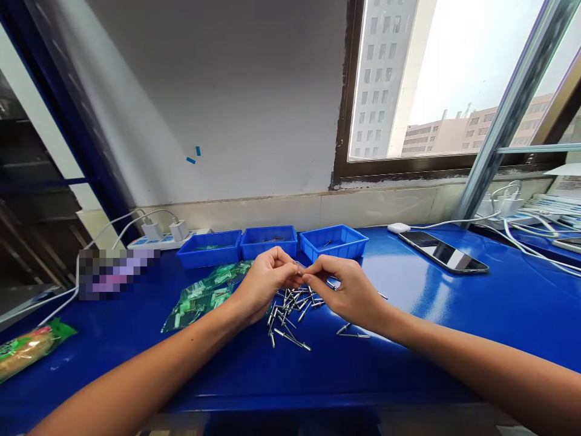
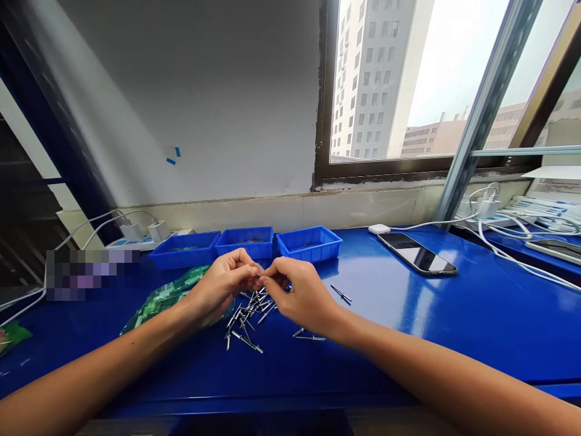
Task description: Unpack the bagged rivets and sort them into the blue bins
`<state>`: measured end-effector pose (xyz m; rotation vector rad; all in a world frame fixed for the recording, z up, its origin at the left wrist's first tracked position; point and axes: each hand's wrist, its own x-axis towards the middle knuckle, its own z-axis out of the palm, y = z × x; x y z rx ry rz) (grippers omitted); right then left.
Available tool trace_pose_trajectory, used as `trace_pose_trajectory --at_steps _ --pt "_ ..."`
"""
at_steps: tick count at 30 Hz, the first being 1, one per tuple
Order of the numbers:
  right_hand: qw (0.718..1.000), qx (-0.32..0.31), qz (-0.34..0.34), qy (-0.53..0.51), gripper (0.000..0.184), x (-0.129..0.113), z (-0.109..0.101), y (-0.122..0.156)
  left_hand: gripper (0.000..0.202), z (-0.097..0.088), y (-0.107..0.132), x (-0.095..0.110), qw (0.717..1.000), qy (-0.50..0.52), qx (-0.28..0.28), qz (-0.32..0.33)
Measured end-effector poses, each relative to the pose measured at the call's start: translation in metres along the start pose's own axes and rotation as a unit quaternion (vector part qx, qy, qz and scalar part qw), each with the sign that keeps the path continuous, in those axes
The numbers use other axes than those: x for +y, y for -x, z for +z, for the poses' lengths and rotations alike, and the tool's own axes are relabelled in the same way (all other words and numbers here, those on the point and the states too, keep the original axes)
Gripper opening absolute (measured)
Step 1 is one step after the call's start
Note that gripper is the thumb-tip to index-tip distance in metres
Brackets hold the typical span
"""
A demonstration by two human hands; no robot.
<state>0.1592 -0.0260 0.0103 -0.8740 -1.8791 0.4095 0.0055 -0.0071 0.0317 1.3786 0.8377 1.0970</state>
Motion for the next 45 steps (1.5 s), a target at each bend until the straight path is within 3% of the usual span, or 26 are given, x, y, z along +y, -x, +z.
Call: trace_pose_trajectory --at_steps 9,14,20,25,36,41,45 --pt "0.988 0.053 0.087 -0.117 0.017 0.001 0.009 -0.002 0.029 0.002 0.004 0.003 1.0 0.015 -0.015 0.015" --pt "0.973 0.047 0.117 -0.192 0.02 0.003 0.008 -0.003 0.019 -0.001 0.003 0.002 0.999 0.001 -0.037 0.014" --pt "0.973 0.026 0.11 -0.2 0.018 0.003 0.005 -0.003 0.012 -0.008 0.0 0.007 0.993 -0.098 -0.054 0.037" --pt "0.977 0.0 0.109 -0.186 0.019 0.006 0.002 -0.003 0.017 -0.015 -0.001 0.013 0.954 -0.278 -0.084 0.072" --pt "0.98 -0.023 0.081 -0.18 0.014 0.003 -0.001 0.0 0.018 -0.023 -0.002 0.023 0.944 -0.278 -0.167 0.065" --pt "0.991 -0.023 0.031 -0.126 0.006 -0.002 -0.001 0.003 0.017 -0.022 0.001 0.022 0.933 -0.299 -0.185 0.075" --pt "0.991 -0.017 0.029 -0.128 0.004 -0.005 -0.001 0.004 0.017 -0.019 0.004 0.023 0.926 -0.325 -0.166 0.094"
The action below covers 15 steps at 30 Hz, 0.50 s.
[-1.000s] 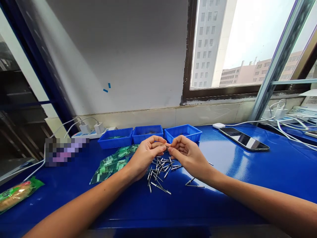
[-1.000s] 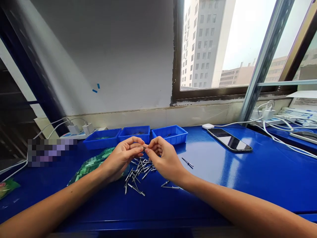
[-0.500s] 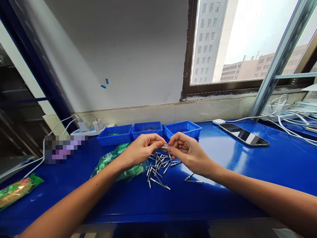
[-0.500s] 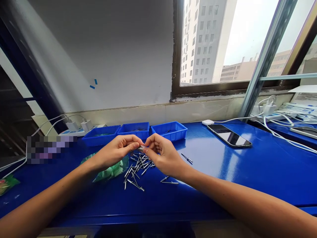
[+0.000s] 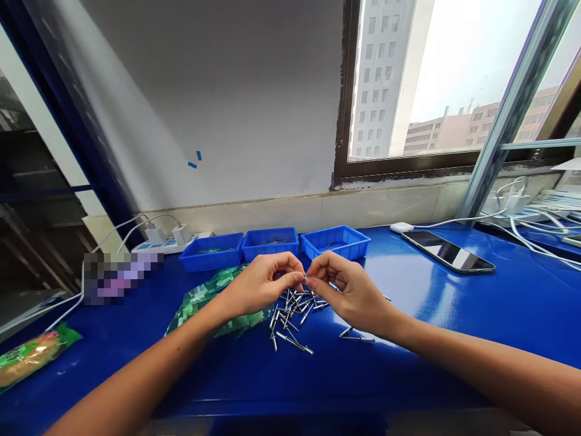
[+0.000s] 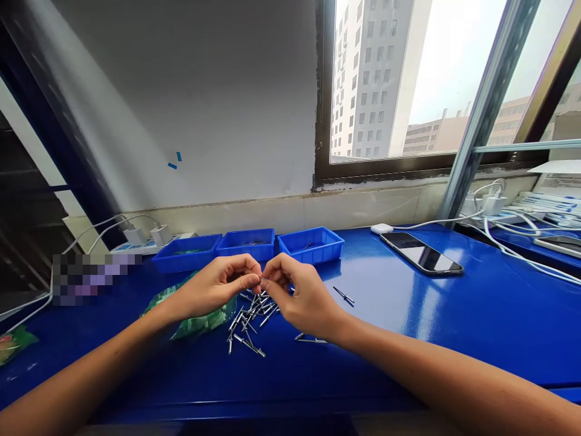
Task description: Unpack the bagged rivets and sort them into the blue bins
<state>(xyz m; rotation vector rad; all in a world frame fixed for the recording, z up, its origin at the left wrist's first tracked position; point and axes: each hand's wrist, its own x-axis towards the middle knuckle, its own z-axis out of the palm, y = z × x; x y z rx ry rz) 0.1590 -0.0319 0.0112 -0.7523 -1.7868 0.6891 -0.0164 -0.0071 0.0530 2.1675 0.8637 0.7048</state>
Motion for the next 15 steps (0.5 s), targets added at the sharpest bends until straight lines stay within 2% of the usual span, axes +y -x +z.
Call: trace_pose_trajectory --at_steps 6,10,15 --pt "1.0 0.0 0.024 -0.006 0.01 0.005 0.0 -0.002 0.02 0.003 -0.001 0.001 0.999 -0.005 0.034 -0.011" --pt "0.999 -0.004 0.03 -0.025 0.013 0.002 -0.001 -0.001 0.022 0.002 0.0 -0.001 0.997 0.082 0.013 0.001" --pt "0.999 0.001 0.003 -0.049 0.01 -0.009 -0.001 0.003 0.026 -0.002 0.001 -0.002 0.986 0.165 -0.028 0.01"
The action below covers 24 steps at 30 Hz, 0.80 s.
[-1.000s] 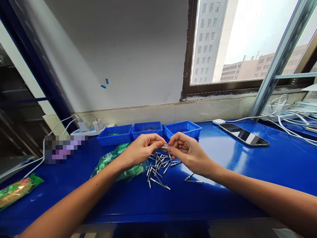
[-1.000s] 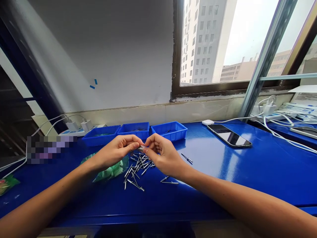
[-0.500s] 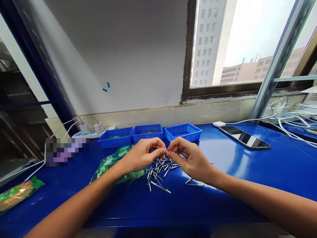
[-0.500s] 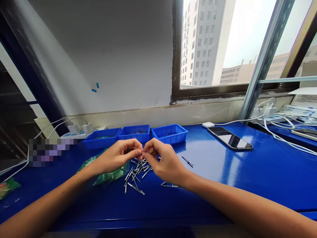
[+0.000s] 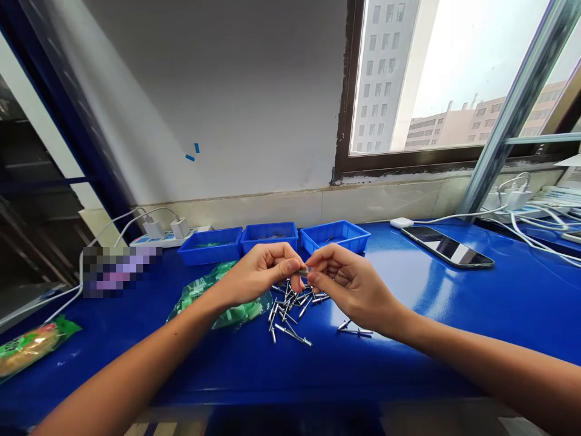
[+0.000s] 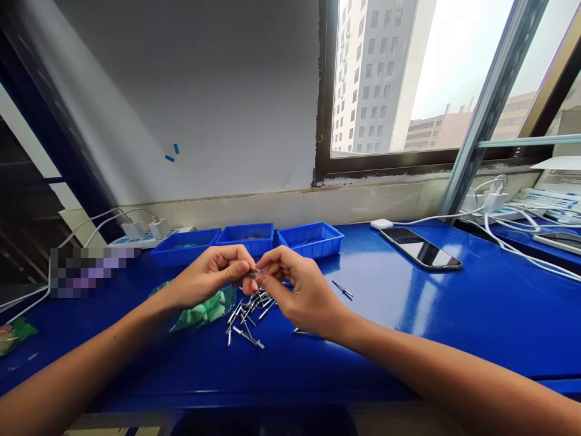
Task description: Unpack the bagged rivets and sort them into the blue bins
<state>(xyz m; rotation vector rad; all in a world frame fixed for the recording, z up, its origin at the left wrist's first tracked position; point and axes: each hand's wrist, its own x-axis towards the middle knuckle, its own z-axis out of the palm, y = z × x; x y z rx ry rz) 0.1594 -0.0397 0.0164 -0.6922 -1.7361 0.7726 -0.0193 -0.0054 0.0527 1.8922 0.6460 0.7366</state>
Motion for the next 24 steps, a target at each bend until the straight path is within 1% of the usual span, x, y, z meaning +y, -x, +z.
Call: trace_pose_trajectory --at_steps 2,5,8,11,13,14,16,18,20,22,24 --pt "1.0 0.005 -0.001 0.003 0.009 -0.002 0.0 0.0 0.027 -0.001 0.0 0.0 1.0 0.01 -0.008 -0.004" --pt "0.999 0.004 0.025 0.022 0.011 -0.002 -0.002 -0.001 0.027 -0.001 -0.001 -0.002 1.0 0.01 -0.004 0.006" --pt "0.997 -0.022 0.046 0.064 0.014 -0.005 -0.006 -0.003 0.025 0.002 0.0 -0.002 0.999 0.031 0.001 0.03" --pt "0.995 -0.056 0.029 0.082 0.022 -0.01 -0.009 -0.003 0.023 0.004 0.001 -0.001 0.998 0.054 -0.007 0.037" --pt "0.994 -0.063 0.024 0.08 0.022 -0.009 -0.011 -0.004 0.022 0.005 0.001 0.001 0.998 0.039 -0.009 0.038" --pt "0.994 -0.063 0.027 0.085 0.022 -0.007 -0.011 -0.004 0.02 0.005 0.001 0.001 0.999 0.016 -0.004 0.04" --pt "0.992 -0.056 0.032 0.11 0.023 -0.001 -0.012 -0.006 0.017 0.005 0.0 0.002 0.995 -0.078 0.025 0.048" --pt "0.988 -0.056 0.033 0.14 0.024 0.007 -0.013 -0.009 0.012 0.004 -0.001 0.001 0.976 -0.2 0.067 0.057" --pt "0.985 -0.064 0.035 0.156 0.025 0.013 -0.013 -0.011 0.009 0.002 -0.002 -0.001 0.953 -0.283 0.088 0.069" --pt "0.983 -0.068 0.041 0.165 0.027 0.017 -0.013 -0.011 0.009 0.001 -0.003 -0.004 0.946 -0.305 0.079 0.072" --pt "0.982 -0.067 0.043 0.172 0.028 0.018 -0.013 -0.011 0.011 -0.001 -0.004 -0.007 0.95 -0.299 0.065 0.064"
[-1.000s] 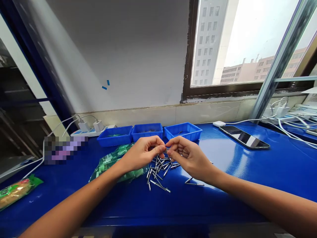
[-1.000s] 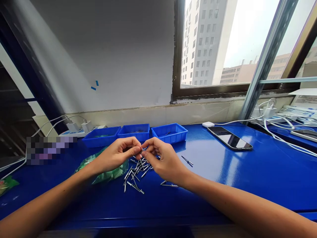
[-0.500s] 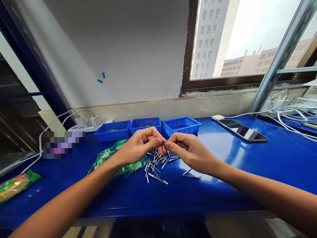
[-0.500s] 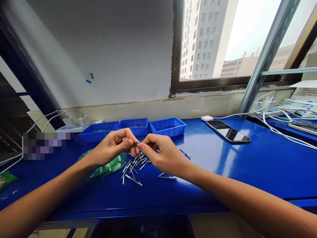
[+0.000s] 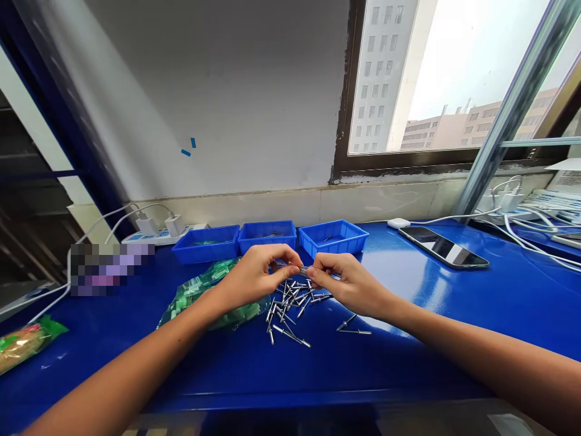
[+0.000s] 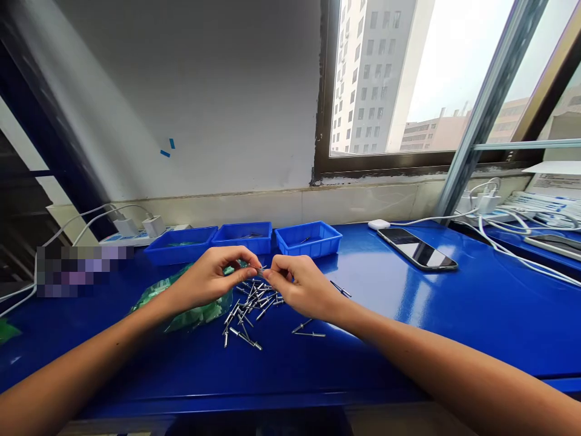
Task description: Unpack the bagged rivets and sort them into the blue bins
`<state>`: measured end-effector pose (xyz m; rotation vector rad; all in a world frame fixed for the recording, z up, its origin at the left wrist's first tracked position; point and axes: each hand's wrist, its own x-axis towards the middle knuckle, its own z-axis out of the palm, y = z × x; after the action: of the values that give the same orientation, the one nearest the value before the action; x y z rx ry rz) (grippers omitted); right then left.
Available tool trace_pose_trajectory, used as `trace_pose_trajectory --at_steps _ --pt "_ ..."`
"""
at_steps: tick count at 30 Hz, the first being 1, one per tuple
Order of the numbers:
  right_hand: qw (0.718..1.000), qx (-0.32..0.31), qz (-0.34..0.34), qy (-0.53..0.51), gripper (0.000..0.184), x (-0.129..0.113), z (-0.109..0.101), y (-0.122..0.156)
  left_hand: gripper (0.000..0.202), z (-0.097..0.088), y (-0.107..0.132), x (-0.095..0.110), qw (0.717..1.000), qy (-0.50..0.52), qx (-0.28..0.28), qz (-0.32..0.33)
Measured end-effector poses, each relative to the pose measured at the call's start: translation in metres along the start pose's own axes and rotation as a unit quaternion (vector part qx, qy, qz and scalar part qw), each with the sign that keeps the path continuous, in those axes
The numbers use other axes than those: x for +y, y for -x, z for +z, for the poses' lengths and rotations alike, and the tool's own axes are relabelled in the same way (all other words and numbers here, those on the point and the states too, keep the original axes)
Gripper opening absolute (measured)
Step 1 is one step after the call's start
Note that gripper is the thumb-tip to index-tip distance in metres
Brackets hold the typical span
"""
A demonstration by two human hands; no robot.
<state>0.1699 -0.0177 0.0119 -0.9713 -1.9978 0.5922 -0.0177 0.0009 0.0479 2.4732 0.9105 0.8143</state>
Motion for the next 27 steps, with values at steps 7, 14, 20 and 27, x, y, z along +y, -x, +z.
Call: trace_pose_trajectory --at_steps 7,14,20,27 --pt "0.996 0.027 -0.048 0.066 0.03 0.0 0.001 0.001 0.017 0.004 -0.003 -0.009 0.989 0.118 -0.02 -0.081" --pt "0.995 0.006 -0.058 0.077 0.025 -0.004 -0.003 0.001 0.015 -0.004 -0.003 -0.007 0.961 0.23 -0.083 -0.131" --pt "0.999 -0.006 -0.017 0.042 0.024 -0.003 -0.005 -0.003 0.013 -0.009 -0.002 -0.001 0.962 0.206 -0.096 -0.15" --pt "0.994 0.013 -0.036 0.098 0.018 0.005 -0.003 -0.003 0.014 -0.016 -0.006 -0.016 0.964 -0.191 0.1 -0.154"
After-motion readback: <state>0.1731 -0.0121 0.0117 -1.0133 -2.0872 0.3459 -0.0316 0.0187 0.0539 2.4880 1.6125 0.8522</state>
